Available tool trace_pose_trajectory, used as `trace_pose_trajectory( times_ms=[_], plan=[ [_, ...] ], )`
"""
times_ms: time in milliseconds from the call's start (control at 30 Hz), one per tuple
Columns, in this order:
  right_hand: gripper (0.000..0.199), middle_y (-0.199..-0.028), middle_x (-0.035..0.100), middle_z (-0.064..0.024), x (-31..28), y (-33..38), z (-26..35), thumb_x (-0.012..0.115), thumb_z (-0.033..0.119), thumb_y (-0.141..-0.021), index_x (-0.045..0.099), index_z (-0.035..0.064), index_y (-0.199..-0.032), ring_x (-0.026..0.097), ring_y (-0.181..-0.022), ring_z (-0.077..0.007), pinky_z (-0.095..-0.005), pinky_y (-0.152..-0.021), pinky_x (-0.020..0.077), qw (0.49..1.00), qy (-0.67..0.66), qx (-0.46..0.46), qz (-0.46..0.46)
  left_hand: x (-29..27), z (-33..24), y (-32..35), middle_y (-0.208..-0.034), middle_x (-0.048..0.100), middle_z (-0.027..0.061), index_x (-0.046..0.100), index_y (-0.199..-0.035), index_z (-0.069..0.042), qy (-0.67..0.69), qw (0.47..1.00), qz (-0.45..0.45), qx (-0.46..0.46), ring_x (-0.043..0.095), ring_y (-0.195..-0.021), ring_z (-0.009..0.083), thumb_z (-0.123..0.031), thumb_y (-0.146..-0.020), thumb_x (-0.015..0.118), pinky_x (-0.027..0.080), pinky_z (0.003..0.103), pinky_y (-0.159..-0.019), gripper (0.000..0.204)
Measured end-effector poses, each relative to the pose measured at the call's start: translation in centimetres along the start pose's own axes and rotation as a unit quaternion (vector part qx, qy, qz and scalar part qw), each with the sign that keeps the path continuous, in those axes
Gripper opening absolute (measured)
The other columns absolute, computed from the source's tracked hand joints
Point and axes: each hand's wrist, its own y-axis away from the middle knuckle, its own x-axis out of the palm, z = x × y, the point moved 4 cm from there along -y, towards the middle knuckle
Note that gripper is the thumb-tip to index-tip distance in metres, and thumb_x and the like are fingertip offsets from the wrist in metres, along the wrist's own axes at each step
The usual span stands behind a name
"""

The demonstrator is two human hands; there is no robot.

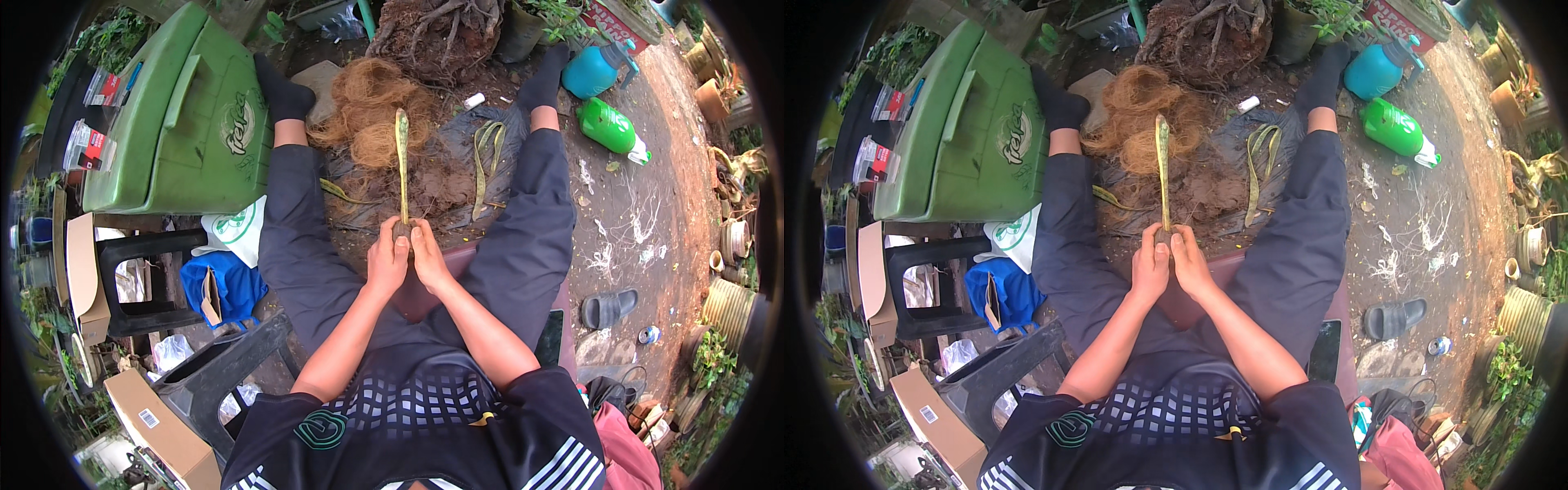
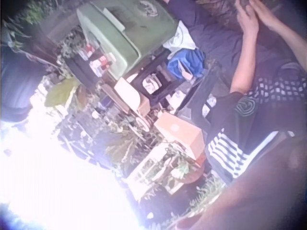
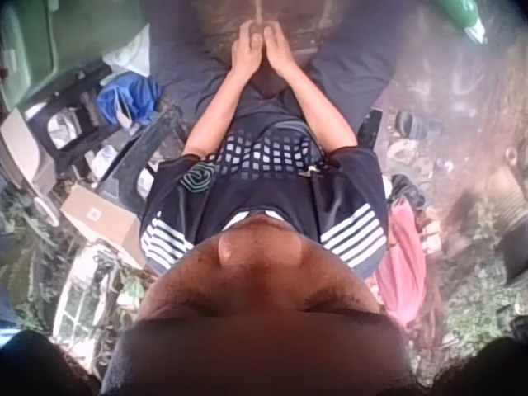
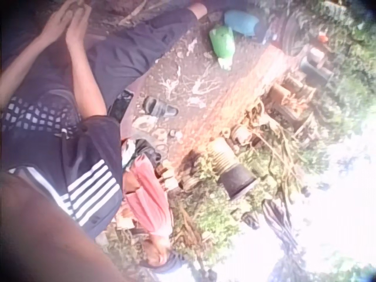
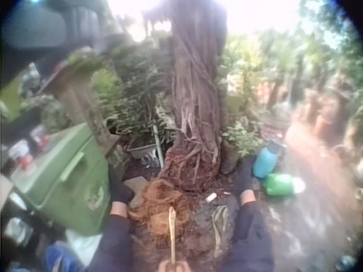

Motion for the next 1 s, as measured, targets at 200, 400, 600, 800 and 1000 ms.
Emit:
trace_pose_trajectory(
  times_ms=[200,400,600,800,1000],
  plan=[
    [0.048,-0.121,0.054,-0.0085,0.0,1.3,0.5,0.032,0.045,-0.105,0.035,0.0125,-0.14,0.056,-0.107,-0.0157,-0.0339,-0.083,0.051,0.974,-0.146,0.129,0.116,0.4,1.5,0.0,-0.097,0.065,0.0247,0.049,-0.13,-0.008,0.022,1.0,-0.019,-0.007,0.063,-0.09,0.0462,-0.024,-0.098,0.039,0.049,0.05,-0.076,0.037],
    [0.036,-0.116,0.052,-0.0059,-0.4,0.6,0.8,0.036,0.037,-0.105,0.041,0.0161,-0.133,0.055,-0.108,-0.0158,-0.0341,-0.072,0.0569,0.965,-0.202,0.15,0.076,0.9,1.2,0.2,-0.115,0.061,0.025,0.047,-0.132,-0.007,0.028,0.999,0.011,0.04,0.061,-0.103,0.0448,-0.022,-0.097,0.039,0.049,0.048,-0.086,0.039],
    [0.027,-0.107,0.051,-0.004,-1.2,0.2,0.5,0.036,0.019,-0.1,0.049,0.006,-0.118,0.048,-0.098,-0.0128,-0.0278,-0.089,0.0392,0.992,-0.12,0.04,0.021,1.7,0.8,0.7,-0.124,0.057,0.0244,0.038,-0.139,-0.008,0.073,0.993,0.06,0.074,0.057,-0.113,0.0443,-0.024,-0.097,0.044,0.047,0.046,-0.092,0.045],
    [0.031,-0.112,0.051,-0.0063,-1.3,0.4,0.3,0.034,0.02,-0.1,0.047,0.0057,-0.125,0.046,-0.106,-0.0149,-0.0289,-0.095,0.0362,0.992,-0.114,0.051,0.025,2.1,0.6,0.7,-0.123,0.056,0.0212,0.029,-0.143,-0.009,0.091,0.989,0.116,-0.009,0.058,-0.115,0.0357,-0.024,-0.097,0.043,0.043,0.04,-0.097,0.05],
    [0.038,-0.122,0.049,-0.0097,-0.3,0.7,0.4,0.032,0.029,-0.104,0.041,0.0064,-0.134,0.045,-0.117,-0.0171,-0.0299,-0.1,0.0343,0.989,-0.121,0.052,0.067,1.3,1.0,0.2,-0.118,0.058,0.0179,0.038,-0.138,-0.008,0.148,0.987,0.042,0.038,0.06,-0.106,0.03,-0.02,-0.096,0.043,0.045,0.037,-0.092,0.044]
  ],
)
